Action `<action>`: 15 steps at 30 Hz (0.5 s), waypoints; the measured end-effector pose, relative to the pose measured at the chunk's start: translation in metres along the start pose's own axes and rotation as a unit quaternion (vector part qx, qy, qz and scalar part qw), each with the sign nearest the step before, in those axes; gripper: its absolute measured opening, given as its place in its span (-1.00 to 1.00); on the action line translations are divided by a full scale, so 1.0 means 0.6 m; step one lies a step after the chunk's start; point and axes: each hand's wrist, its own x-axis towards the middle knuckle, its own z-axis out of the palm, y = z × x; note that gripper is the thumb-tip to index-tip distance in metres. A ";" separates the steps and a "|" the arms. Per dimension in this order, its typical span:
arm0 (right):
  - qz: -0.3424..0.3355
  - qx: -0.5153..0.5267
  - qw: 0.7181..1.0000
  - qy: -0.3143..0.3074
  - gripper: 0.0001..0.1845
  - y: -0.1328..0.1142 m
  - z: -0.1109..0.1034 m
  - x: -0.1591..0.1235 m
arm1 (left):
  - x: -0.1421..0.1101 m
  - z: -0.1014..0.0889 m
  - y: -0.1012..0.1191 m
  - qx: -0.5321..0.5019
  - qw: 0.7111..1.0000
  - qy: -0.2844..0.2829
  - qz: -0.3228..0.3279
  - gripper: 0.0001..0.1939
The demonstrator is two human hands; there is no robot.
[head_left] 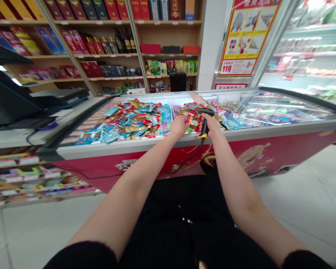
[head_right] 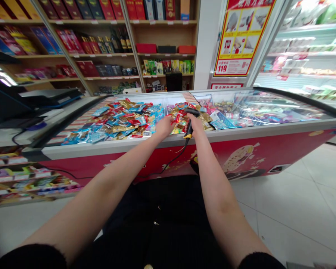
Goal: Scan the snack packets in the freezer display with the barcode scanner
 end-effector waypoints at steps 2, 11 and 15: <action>-0.001 -0.005 1.000 0.005 -0.66 -0.002 -0.004 -0.001 | -0.008 0.020 0.030 0.000 0.998 -0.012 0.056 -0.62; -0.013 -0.005 1.000 0.012 -0.67 -0.005 -0.014 0.002 | 0.000 0.022 0.041 0.046 0.995 -0.050 0.069 -0.51; -0.013 -0.007 1.000 0.000 -0.68 -0.002 -0.003 -0.002 | 0.005 0.011 0.010 0.046 0.997 -0.064 0.027 -0.64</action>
